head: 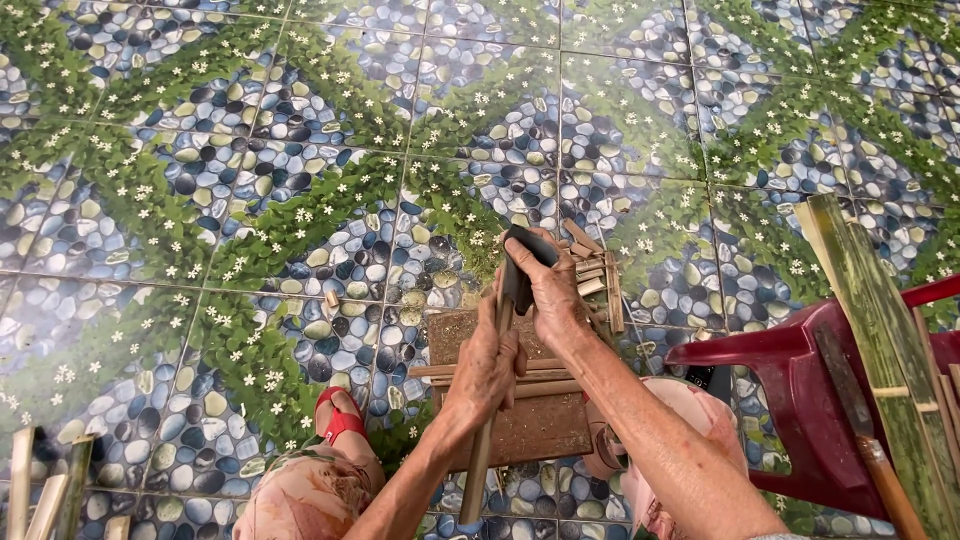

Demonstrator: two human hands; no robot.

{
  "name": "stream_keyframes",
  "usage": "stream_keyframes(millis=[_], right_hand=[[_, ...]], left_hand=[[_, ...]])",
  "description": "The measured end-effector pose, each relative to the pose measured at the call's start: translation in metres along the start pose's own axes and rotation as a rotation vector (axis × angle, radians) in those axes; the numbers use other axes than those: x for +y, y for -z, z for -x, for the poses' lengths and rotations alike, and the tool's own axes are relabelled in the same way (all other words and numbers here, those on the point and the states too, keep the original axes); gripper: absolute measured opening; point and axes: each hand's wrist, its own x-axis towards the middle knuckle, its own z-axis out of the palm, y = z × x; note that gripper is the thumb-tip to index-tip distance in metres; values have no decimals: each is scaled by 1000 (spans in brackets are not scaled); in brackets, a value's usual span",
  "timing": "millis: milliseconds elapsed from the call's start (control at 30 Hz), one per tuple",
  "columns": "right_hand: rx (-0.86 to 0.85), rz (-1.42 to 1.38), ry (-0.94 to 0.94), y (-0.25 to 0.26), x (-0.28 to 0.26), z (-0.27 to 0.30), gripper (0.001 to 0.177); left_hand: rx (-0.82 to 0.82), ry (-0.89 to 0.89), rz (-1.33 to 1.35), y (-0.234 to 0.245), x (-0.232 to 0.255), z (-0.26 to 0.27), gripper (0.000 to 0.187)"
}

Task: The person sands a bamboo stick by holding it in one hand and rubbing it with sandpaper in the other, smoothing its surface.

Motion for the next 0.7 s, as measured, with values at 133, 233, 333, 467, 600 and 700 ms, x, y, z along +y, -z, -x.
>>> stream_keyframes(millis=[133,233,333,467,600,700], right_hand=[[-79,15,5,-2,-1,3,21],[-116,114,67,-1,10,-2,36],[-38,74,54,3,19,-8,26],[47,-25,10,7,13,-8,18],[114,-109,-59,5,13,-13,16],[112,-80,-36,16,11,-22,12]], left_hand=[[-2,0,103,11,-16,-7,32],[2,9,187,10,-32,-12,27],[5,-28,127,2,-21,-7,24],[4,-21,62,-7,2,6,30],[-30,-48,22,-6,-1,4,42],[-22,-36,160,0,-8,4,44]])
